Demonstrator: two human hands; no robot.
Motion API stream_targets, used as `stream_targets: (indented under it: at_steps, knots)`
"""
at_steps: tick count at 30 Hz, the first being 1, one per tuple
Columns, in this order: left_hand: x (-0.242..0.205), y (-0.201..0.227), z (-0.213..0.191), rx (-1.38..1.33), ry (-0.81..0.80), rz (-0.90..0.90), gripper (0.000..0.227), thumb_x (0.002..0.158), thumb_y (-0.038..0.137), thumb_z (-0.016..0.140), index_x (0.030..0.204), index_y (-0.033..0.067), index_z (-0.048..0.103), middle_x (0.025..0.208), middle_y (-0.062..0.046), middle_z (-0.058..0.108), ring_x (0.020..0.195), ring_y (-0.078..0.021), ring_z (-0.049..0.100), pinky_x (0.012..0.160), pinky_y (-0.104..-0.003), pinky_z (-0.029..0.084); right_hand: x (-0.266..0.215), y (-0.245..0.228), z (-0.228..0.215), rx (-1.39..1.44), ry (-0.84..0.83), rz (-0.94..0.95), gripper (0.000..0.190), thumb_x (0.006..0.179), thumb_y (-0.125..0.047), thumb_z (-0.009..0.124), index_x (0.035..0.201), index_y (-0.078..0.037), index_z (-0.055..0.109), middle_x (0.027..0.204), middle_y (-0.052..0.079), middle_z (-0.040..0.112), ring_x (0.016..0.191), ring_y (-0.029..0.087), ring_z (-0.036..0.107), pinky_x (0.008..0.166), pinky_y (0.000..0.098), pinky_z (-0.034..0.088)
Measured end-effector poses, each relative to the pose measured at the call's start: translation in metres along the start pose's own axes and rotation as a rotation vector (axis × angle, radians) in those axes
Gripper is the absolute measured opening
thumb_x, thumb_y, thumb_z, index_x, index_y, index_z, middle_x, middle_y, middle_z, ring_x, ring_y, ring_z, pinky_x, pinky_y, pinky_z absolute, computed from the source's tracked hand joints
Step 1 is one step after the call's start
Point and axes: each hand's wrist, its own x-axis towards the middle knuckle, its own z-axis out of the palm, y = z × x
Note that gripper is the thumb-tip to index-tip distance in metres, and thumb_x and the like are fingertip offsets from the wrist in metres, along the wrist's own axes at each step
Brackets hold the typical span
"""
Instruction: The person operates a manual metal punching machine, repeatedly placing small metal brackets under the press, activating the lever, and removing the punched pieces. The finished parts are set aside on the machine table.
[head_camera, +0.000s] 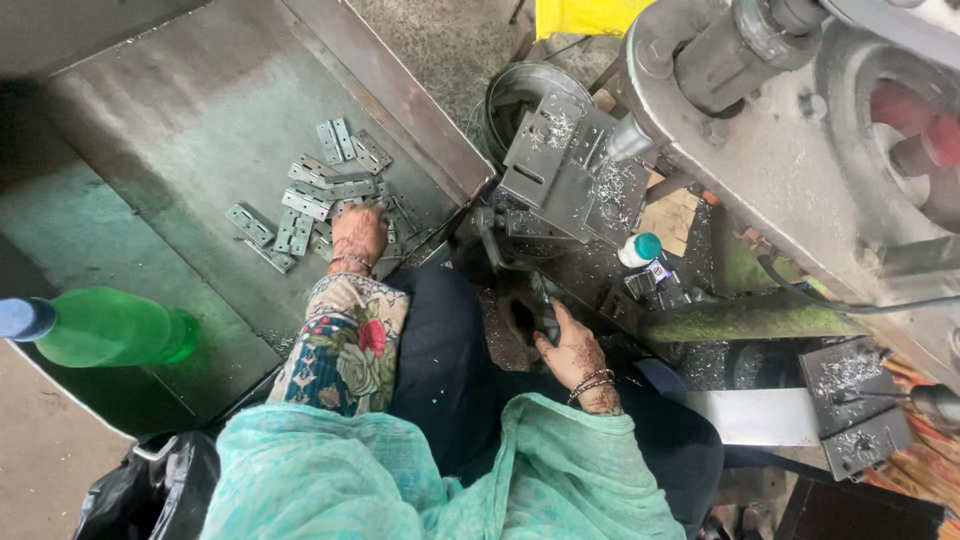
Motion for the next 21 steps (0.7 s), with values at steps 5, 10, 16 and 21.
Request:
stream_targets:
  at_steps: [5, 10, 16, 21]
  knots:
    - [-0.002, -0.047, 0.059, 0.124, 0.113, 0.189, 0.042, 0.093, 0.017, 0.054, 0.132, 0.0230, 0.068, 0.140, -0.006, 0.061, 0.132, -0.0303, 0.056, 0.110, -0.052, 0.040, -0.004, 0.000, 0.003, 0.014, 0.022, -0.020, 0.073, 0.083, -0.033, 0.074, 0.149, -0.019, 0.047, 0.126, 0.021, 0.067, 0.116, 0.042, 0.064, 0.096, 0.0483, 0.053]
    - [-0.003, -0.051, 0.059, 0.281, 0.086, 0.307, 0.048, 0.091, 0.016, 0.054, 0.136, 0.0272, 0.063, 0.140, -0.004, 0.057, 0.124, -0.0290, 0.059, 0.112, -0.052, 0.041, -0.007, 0.003, 0.001, 0.050, 0.041, -0.028, 0.073, 0.084, -0.033, 0.073, 0.149, -0.017, 0.045, 0.130, 0.021, 0.065, 0.118, 0.040, 0.063, 0.097, 0.0467, 0.052]
    - [0.001, -0.048, 0.037, 0.052, -0.016, 0.096, 0.058, 0.078, 0.014, 0.070, 0.134, 0.0293, 0.065, 0.137, -0.009, 0.059, 0.130, -0.0347, 0.055, 0.103, -0.055, 0.048, -0.007, 0.005, 0.005, 0.081, 0.020, -0.015, 0.070, 0.086, -0.032, 0.072, 0.149, -0.018, 0.044, 0.131, 0.017, 0.064, 0.120, 0.038, 0.062, 0.099, 0.0456, 0.052]
    - [0.006, -0.053, 0.027, -0.129, 0.128, 0.133, 0.063, 0.073, 0.007, 0.072, 0.133, 0.0215, 0.068, 0.124, -0.017, 0.066, 0.121, -0.0388, 0.061, 0.102, -0.048, 0.053, -0.007, 0.008, 0.007, 0.068, 0.024, -0.043, 0.072, 0.087, -0.032, 0.072, 0.150, -0.017, 0.042, 0.131, 0.015, 0.065, 0.122, 0.037, 0.060, 0.099, 0.0469, 0.051]
